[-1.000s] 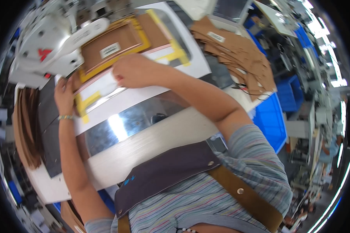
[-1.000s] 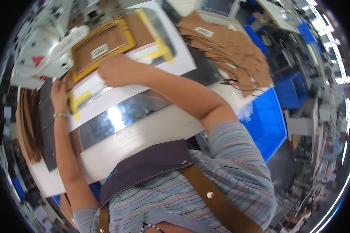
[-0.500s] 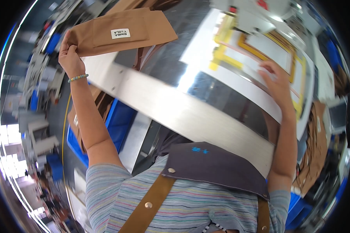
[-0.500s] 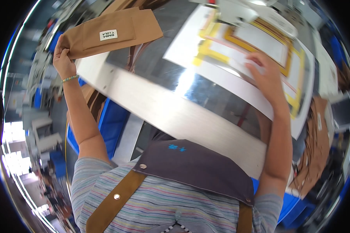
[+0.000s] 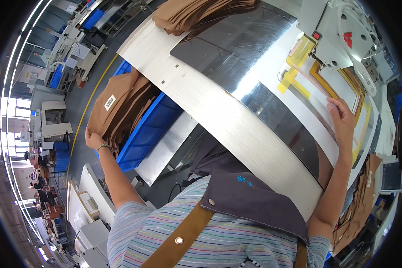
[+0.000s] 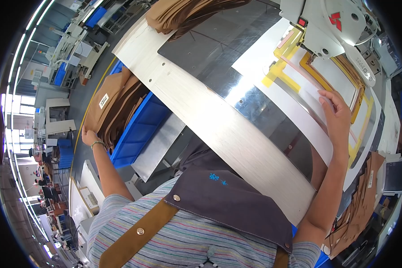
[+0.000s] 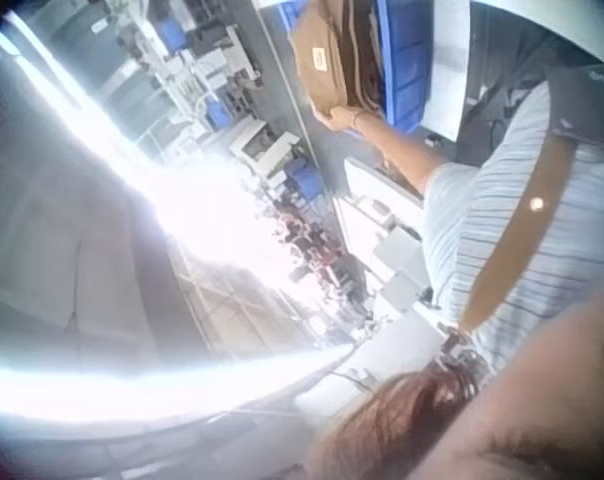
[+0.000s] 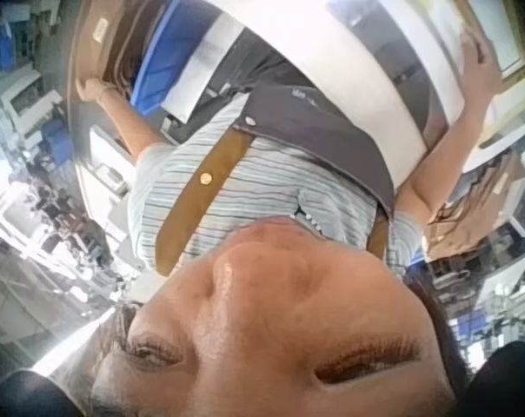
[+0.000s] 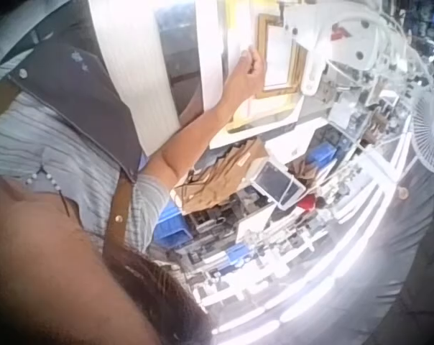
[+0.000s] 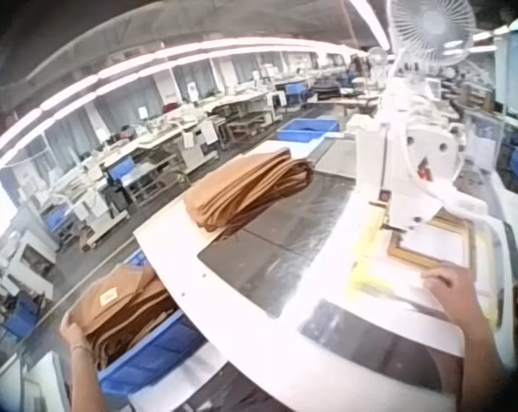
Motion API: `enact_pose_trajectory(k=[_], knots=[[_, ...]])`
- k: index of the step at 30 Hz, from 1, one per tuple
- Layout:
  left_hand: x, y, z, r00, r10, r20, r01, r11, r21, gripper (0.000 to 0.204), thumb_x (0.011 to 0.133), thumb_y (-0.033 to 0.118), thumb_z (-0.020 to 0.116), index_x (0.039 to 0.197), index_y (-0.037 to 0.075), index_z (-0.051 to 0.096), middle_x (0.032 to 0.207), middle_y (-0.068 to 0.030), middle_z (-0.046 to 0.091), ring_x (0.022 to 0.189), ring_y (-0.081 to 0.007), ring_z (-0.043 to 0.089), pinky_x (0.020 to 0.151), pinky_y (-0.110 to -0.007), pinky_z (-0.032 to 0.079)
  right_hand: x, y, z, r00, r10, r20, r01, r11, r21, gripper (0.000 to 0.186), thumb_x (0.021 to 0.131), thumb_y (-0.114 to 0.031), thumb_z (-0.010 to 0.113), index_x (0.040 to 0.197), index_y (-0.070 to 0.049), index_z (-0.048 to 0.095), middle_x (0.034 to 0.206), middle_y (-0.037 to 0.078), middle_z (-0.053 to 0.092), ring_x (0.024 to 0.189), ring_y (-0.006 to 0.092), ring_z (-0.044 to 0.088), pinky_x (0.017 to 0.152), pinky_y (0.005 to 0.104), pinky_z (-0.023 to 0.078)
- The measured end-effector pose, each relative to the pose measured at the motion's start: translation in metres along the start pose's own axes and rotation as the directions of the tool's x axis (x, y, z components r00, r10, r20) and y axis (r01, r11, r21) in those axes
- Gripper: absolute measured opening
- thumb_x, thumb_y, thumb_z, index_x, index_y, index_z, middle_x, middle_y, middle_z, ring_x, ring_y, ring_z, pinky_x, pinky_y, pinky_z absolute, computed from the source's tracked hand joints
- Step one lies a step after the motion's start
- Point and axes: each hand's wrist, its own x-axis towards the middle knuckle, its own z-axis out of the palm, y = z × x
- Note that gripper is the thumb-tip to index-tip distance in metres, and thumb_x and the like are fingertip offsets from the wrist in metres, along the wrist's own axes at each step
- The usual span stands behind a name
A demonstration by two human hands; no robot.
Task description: Sewing leather or fabric components for bags using an industrial Mitsubishi sewing machine.
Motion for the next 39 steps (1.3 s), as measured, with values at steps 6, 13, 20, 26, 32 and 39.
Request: enact_pose_trajectory(k=[6, 13, 20, 26, 32, 39], knots=[[-0.004, 0.016, 0.019, 0.953, 0.259, -0.154, 0.030, 0.427, 0.904, 0.052, 0.090, 0.027, 0.069, 0.139, 0.012, 0.070, 0.132, -0.0249, 0.069, 0.126, -0.0408, 0.063, 0.108, -0.050, 0.048, 0.004, 0.005, -0.032, 0.994, 0.030, 0.103, -0.032, 0.999, 0.013, 0.023, 0.101, -0.010, 0.069, 0.121, -0.001, 0.075, 0.102, 0.000, 0.067, 0.089, 0.0078, 0.058, 0.084, 0.0228, 0.048], [-0.049, 0.120, 0.122, 0.286, 0.662, 0.693, -0.957, 0.160, 0.243, 0.042, 0.100, 0.028, 0.068, 0.139, 0.012, 0.069, 0.145, -0.0178, 0.064, 0.139, -0.0392, 0.054, 0.116, -0.050, 0.041, 0.042, 0.040, -0.098, 0.988, 0.141, 0.056, -0.143, 0.989, 0.041, 0.032, 0.102, -0.014, 0.069, 0.133, -0.004, 0.073, 0.097, -0.002, 0.069, 0.089, 0.0049, 0.061, 0.086, 0.0215, 0.050], [-0.134, 0.102, 0.175, 0.281, 0.023, 0.959, -0.957, 0.083, 0.278, 0.070, 0.100, 0.045, 0.067, 0.162, 0.020, 0.046, 0.170, -0.0084, 0.040, 0.157, -0.0347, 0.032, 0.124, -0.058, 0.026, 0.037, 0.096, -0.134, 0.963, 0.265, -0.043, -0.267, 0.962, -0.057, 0.033, 0.101, -0.024, 0.072, 0.129, -0.005, 0.075, 0.108, 0.000, 0.075, 0.097, 0.0073, 0.065, 0.089, 0.0241, 0.050], [-0.099, 0.177, 0.214, 0.345, 0.520, 0.781, -0.885, 0.458, 0.087, 0.041, 0.102, 0.029, 0.068, 0.130, 0.000, 0.072, 0.124, -0.0189, 0.075, 0.117, -0.0390, 0.070, 0.104, -0.045, 0.053, 0.068, 0.086, -0.117, 0.985, 0.155, -0.081, -0.166, 0.974, -0.152, 0.030, 0.098, -0.033, 0.073, 0.116, -0.009, 0.080, 0.093, -0.003, 0.073, 0.083, 0.0069, 0.061, 0.075, 0.0268, 0.051], [-0.309, 0.315, 0.289, 0.063, 0.564, 0.824, -0.262, 0.806, -0.531, 0.032, 0.107, 0.015, 0.062, 0.135, 0.002, 0.070, 0.141, -0.0123, 0.069, 0.132, -0.0220, 0.062, 0.115, -0.037, 0.044, 0.111, 0.035, -0.044, 0.984, 0.170, 0.052, -0.162, 0.977, -0.140, 0.019, 0.095, -0.023, 0.077, 0.106, -0.009, 0.080, 0.099, 0.001, 0.077, 0.088, 0.0086, 0.067, 0.076, 0.0278, 0.053], [-0.460, 0.356, 0.326, -0.534, 0.651, 0.539, -0.363, 0.399, -0.842, 0.051, 0.108, 0.037, 0.058, 0.151, 0.012, 0.060, 0.168, -0.0203, 0.040, 0.159, -0.0427, 0.026, 0.129, -0.053, 0.023, 0.109, 0.051, -0.033, 0.957, 0.258, 0.130, -0.247, 0.965, -0.091, 0.015, 0.091, -0.015, 0.076, 0.103, -0.005, 0.079, 0.088, 0.001, 0.074, 0.079, 0.0090, 0.066, 0.072, 0.0262, 0.052]])
